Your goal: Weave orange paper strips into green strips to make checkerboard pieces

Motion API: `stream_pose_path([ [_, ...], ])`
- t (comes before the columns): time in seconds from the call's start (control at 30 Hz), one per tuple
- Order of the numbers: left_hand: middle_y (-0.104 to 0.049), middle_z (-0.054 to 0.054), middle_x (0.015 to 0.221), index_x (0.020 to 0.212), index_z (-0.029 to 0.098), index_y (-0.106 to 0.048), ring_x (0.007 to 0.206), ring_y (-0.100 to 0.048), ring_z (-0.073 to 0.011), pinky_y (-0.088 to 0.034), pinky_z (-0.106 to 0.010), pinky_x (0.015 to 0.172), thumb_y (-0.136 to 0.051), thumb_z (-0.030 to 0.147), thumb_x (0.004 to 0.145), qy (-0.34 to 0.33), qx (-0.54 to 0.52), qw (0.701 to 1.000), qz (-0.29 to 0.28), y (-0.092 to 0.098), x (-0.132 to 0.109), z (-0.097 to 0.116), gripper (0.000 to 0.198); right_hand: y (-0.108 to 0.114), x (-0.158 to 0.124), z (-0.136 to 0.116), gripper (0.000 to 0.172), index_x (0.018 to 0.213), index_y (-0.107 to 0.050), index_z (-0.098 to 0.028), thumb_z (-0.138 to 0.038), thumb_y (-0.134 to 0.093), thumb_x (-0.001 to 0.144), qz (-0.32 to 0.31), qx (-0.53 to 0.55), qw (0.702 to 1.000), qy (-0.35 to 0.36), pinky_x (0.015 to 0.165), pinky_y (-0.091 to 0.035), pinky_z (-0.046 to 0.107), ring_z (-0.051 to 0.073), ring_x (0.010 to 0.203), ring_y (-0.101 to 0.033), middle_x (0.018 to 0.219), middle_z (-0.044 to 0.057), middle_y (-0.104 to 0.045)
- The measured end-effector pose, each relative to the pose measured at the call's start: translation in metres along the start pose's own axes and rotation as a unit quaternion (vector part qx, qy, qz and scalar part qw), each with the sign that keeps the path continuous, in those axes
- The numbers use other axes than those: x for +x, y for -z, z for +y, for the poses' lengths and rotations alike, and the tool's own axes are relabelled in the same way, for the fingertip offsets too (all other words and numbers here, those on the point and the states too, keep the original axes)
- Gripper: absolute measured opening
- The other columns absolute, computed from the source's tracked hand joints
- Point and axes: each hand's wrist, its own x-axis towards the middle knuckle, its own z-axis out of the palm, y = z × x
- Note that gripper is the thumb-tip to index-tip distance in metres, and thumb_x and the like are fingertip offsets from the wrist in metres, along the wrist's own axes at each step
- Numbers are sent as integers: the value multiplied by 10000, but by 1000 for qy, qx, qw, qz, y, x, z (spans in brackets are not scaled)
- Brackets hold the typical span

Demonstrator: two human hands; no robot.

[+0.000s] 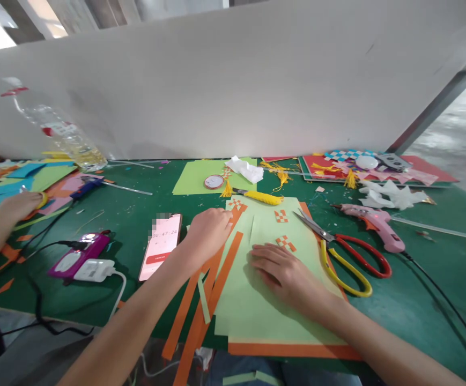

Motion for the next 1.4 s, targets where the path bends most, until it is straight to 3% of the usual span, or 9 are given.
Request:
stream_pose_path([
  [0.1, -678, -101, 793, 792, 132, -659, 769, -653, -231, -463, -294, 661, -479, 105, 868, -4, 13, 1000, -19, -17, 20, -5, 197, 2, 1, -1, 243, 1085, -674, -169, -132, -498, 922, -1, 6, 1000, 4, 1024, -478, 454, 236, 1124, -614, 1142, 79, -698],
  [0.3, -674, -102, 886, 894, 132, -631, 796, -637, -211, -451, -288, 691, -419, -37, 778, 10, -8, 1000, -8, -27, 21, -7, 295, 4, 4, -3, 236, 1068, -674, -159, -126, -490, 925, -6, 0, 1000, 1, 1024, -475, 460, 238, 1112, -622, 1157, 79, -693],
  [0.53, -683, -53, 922, 1007, 177, -644, 786, -644, -160, -471, -237, 676, -402, -39, 770, 29, -90, 995, 14, -30, 23, -28, 402, 3, 3, -2, 235, 1079, -668, -172, -123, -505, 917, -10, 2, 1000, -2, 1034, -469, 457, 234, 1126, -619, 1170, 73, -690],
  [0.73, -706, -73, 980, 1035, 159, -651, 850, -667, -162, -509, -235, 740, -489, 133, 863, 60, -193, 978, 44, -18, 21, -40, 238, 5, 4, -4, 247, 1090, -667, -173, -127, -494, 919, -14, -4, 1000, -6, 1020, -488, 469, 246, 1136, -616, 1169, 80, -692],
  [0.83, -713, -69, 964, 1056, 187, -655, 858, -666, -190, -504, -261, 731, -582, 226, 841, 54, -149, 987, 17, -23, 18, -36, 229, 4, 4, -4, 240, 1071, -671, -167, -137, -478, 932, -11, -7, 1000, -4, 1014, -496, 472, 248, 1137, -615, 1154, 79, -698],
  [1.13, -701, -55, 821, 1009, 182, -660, 743, -652, -167, -459, -238, 659, -508, 74, 813, 61, -112, 992, 15, -36, 15, -29, 271, 3, 2, -4, 231, 1053, -674, -170, -141, -476, 936, -17, -7, 1000, -7, 1014, -497, 475, 251, 1147, -608, 1179, 80, -687],
  [1.27, -701, -57, 861, 1068, 175, -639, 756, -653, -160, -470, -232, 666, -512, 111, 834, 63, -94, 993, 13, -36, 16, -31, 274, 3, 3, -4, 239, 1059, -676, -175, -140, -475, 934, -10, -11, 1000, -4, 999, -510, 479, 257, 1138, -615, 1167, 82, -694],
  [1.4, -684, -98, 954, 1118, 152, -604, 845, -651, -209, -483, -283, 720, -511, 128, 857, 53, -40, 998, 16, -35, 15, -24, 278, 4, 2, -5, 246, 1070, -671, -185, -136, -474, 931, -12, -9, 1000, -6, 1002, -511, 480, 249, 1149, -610, 1165, 83, -693],
])
